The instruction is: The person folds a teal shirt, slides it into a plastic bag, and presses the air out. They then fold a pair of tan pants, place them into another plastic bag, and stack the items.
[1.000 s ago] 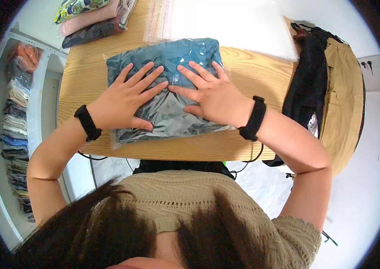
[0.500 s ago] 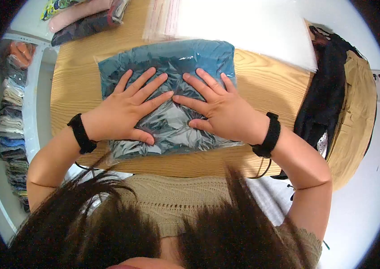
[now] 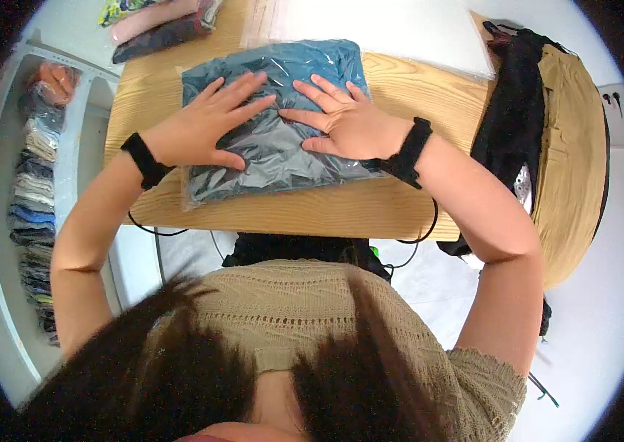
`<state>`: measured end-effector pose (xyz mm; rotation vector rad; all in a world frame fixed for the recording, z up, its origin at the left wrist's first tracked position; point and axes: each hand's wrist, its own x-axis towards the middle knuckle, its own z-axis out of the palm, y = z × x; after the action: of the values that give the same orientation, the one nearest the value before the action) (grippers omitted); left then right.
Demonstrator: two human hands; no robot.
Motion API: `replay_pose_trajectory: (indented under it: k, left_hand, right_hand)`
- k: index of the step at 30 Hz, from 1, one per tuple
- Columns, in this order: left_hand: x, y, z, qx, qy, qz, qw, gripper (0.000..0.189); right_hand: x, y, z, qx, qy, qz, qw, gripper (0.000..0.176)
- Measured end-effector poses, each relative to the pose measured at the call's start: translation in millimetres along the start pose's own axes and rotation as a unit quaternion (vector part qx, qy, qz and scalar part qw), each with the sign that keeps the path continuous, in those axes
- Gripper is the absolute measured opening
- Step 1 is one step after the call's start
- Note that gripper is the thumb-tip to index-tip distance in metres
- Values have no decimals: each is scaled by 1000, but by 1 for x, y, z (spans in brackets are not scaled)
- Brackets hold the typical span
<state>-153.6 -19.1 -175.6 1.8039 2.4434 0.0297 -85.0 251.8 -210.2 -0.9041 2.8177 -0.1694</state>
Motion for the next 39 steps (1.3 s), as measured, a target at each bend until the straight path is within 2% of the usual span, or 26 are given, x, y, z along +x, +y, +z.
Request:
replay_pose_trajectory:
  k: [3, 5, 6, 7, 9, 13, 15, 17, 19, 21, 22, 23, 25, 26, 27, 29, 30, 31, 33, 34, 36, 37, 39]
  left_hand:
    - [-18, 23, -24, 66, 43, 5, 997, 83]
    - [-45, 40, -17, -20, 34, -74, 996, 74]
    - [-58, 53, -13, -63, 48, -83, 993, 62]
    - [-67, 60, -7, -55, 48, -84, 994, 62]
    - [-80, 69, 6, -114, 61, -157, 979, 49]
    - [-79, 57, 20, -133, 99, -159, 973, 45]
    - [-77, 54, 18, -186, 133, -160, 960, 28]
    - [-76, 51, 8, -192, 124, -174, 958, 26]
    - [-75, 52, 0, -210, 109, -191, 953, 24]
    - [-81, 58, -6, -273, 180, -205, 922, 23]
    - [-85, 56, -7, -282, 178, -204, 920, 23]
    - [-89, 49, -9, -282, 195, -207, 916, 24]
    - [-90, 48, -19, -290, 212, -206, 910, 26]
    - [-91, 52, -31, -304, 212, -211, 904, 28]
    - [-92, 54, -39, -318, 211, -218, 898, 31]
    - [-93, 53, -45, -372, 202, -225, 878, 31]
    - [-94, 51, -49, -419, 195, -232, 856, 32]
    - [-97, 49, -57, -422, 193, -235, 855, 32]
    - [-101, 41, -73, -386, 187, -278, 859, 33]
    - [-101, 35, -77, -387, 188, -280, 858, 33]
    - [-100, 25, -81, -382, 308, -221, 843, 30]
    - [-98, 22, -78, -382, 309, -221, 842, 30]
    - [-89, 17, -65, -355, 412, -246, 802, 31]
  right_hand:
    - [-2, -1, -7, -2, -18, 9, 1000, 56]
    - [-1, -4, -6, 1, -29, 22, 999, 56]
    - [-1, -6, -6, 1, -22, 19, 1000, 56]
    - [-2, -6, -7, 11, -22, 22, 999, 57]
    - [-3, -6, -9, 17, -14, 22, 1000, 57]
    - [-5, 4, -19, 77, -39, -3, 996, 62]
    - [-5, 17, -15, 197, 32, -69, 977, 68]
    - [-18, 15, -21, 233, 71, -36, 969, 69]
    - [-40, 6, -37, 227, 102, -40, 968, 56]
    - [-67, 4, -43, 445, 48, 34, 894, 55]
    - [-82, 6, -43, 506, 53, 11, 861, 54]
    - [-89, 2, -39, 508, 46, 20, 860, 54]
    - [-101, -9, -33, 591, 167, -79, 785, 55]
    - [-102, -21, -35, 571, 214, -39, 792, 57]
    - [-102, -27, -40, 572, 210, -33, 792, 57]
    - [-100, -32, -48, 404, 224, 61, 885, 54]
    - [-96, -29, -42, 403, 241, 60, 881, 45]
    - [-95, -26, -43, 406, 237, 61, 880, 45]
    - [-95, -26, -62, 302, 269, 97, 909, 32]
    - [-95, -46, -88, 362, 243, 162, 885, 26]
    - [-81, -33, -89, 380, 249, 138, 880, 26]
    - [-74, -27, -88, 397, 259, 114, 873, 26]
    - [-62, -25, -78, 419, 278, 113, 857, 25]
